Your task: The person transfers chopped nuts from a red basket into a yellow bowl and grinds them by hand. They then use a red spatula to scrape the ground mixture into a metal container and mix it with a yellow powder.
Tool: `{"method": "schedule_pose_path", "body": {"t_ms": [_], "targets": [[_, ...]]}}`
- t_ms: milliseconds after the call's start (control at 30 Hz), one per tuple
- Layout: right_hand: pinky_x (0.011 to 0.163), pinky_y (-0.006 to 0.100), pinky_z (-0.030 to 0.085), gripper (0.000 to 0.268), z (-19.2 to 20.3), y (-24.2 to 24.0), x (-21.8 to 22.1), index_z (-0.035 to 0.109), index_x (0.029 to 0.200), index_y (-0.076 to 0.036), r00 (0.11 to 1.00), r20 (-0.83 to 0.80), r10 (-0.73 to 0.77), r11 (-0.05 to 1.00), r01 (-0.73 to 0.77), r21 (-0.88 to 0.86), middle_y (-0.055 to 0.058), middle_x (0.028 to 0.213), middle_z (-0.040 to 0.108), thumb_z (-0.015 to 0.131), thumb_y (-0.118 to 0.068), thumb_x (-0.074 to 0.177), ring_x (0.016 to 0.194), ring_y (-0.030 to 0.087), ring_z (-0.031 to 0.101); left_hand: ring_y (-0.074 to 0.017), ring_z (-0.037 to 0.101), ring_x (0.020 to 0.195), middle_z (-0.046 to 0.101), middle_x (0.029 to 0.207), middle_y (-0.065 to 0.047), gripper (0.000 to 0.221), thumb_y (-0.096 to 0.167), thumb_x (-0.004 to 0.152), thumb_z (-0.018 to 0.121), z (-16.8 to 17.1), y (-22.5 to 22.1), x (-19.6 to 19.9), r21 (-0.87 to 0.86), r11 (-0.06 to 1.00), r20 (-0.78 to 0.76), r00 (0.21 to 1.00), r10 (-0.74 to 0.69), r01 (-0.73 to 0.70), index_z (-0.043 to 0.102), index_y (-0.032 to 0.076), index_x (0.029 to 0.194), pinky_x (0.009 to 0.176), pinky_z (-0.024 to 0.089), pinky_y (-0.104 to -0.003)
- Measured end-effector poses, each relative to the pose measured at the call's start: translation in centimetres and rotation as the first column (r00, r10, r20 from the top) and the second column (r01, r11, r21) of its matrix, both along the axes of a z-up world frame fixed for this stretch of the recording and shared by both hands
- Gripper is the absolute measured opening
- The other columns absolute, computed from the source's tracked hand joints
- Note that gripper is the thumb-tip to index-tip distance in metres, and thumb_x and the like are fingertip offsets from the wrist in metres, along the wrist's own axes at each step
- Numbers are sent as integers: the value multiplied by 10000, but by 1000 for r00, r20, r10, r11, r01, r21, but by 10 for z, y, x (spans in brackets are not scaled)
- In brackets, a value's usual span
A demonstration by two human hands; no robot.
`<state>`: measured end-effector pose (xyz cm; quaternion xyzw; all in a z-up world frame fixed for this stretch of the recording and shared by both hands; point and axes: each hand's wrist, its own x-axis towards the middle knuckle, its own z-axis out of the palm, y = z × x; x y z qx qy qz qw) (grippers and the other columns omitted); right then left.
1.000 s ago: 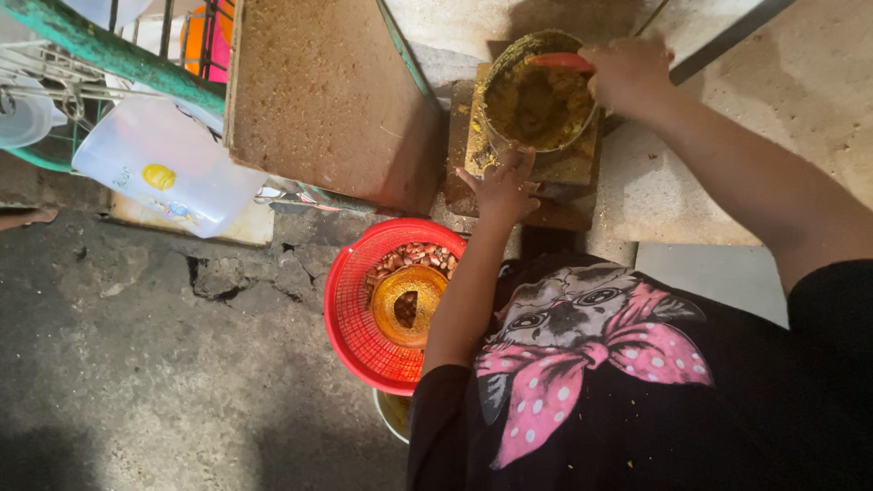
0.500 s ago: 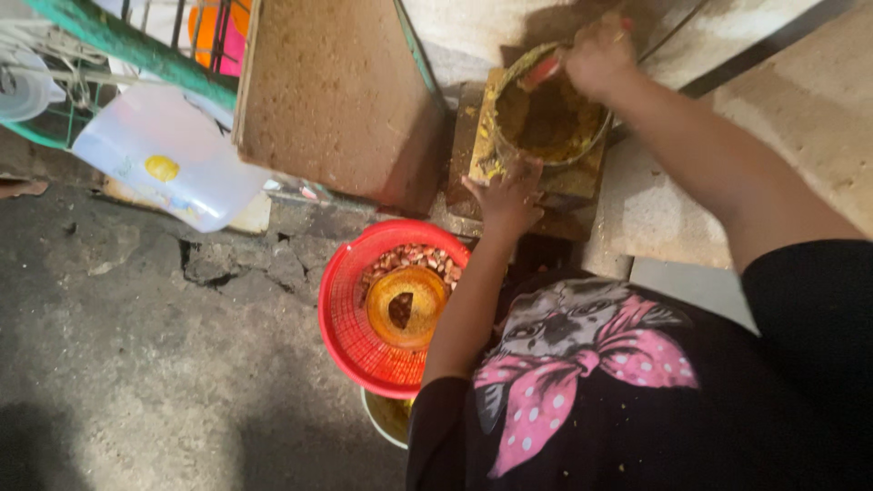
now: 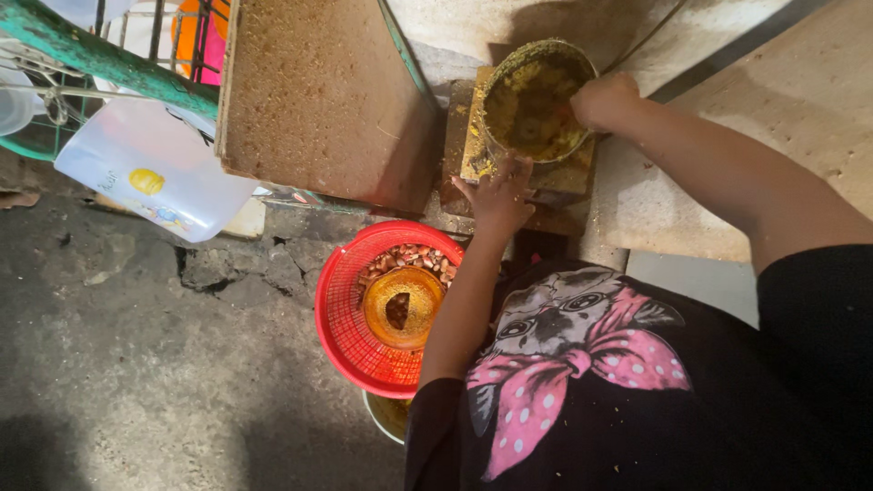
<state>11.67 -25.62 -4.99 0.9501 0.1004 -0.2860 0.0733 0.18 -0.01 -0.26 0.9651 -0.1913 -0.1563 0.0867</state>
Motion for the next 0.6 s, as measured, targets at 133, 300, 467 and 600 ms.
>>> {"method": "schedule_pose_path", "body": {"t_ms": [133, 300, 467, 600], "targets": [[901, 525, 551, 310, -10, 0, 3, 793, 1149, -88, 959, -247, -138, 989, 147, 18, 144, 1223, 731, 617, -102, 895, 1113, 336, 708, -301, 621, 1234, 437, 1582, 50, 695, 354, 813, 772, -12, 2, 0, -94, 996, 158, 987, 17, -2, 534, 375, 1466, 1093, 87, -910], [918, 474, 574, 345, -31, 1, 4, 768, 1202, -68, 944, -318, 88, 993, -57, 105, 180, 1195, 752, 579, -201, 945, 1085, 350, 727, -333, 614, 1213, 421, 1588, 28, 655, 418, 826, 746, -26, 4, 2, -53, 999, 145, 989, -4, 11, 539, 394, 1447, 1072, 76, -912], [883, 469, 580, 365, -23, 3, -9, 700, 1291, -99, 921, -384, -72, 975, 146, 168, 171, 1208, 730, 558, -245, 988, 1031, 336, 727, -340, 579, 1270, 393, 1589, 6, 711, 473, 788, 759, -28, 6, 5, -31, 999, 109, 994, -30, 33, 508, 425, 1451, 1066, 58, -908], [855, 465, 584, 389, -8, 10, -15, 645, 1363, -125, 895, -419, -153, 946, 255, 198, 164, 1219, 712, 541, -280, 1022, 988, 325, 727, -338, 557, 1302, 368, 1586, 11, 790, 463, 765, 779, -20, 5, 9, 24, 999, 56, 997, -48, 46, 460, 436, 1487, 1077, 46, -893]]}}
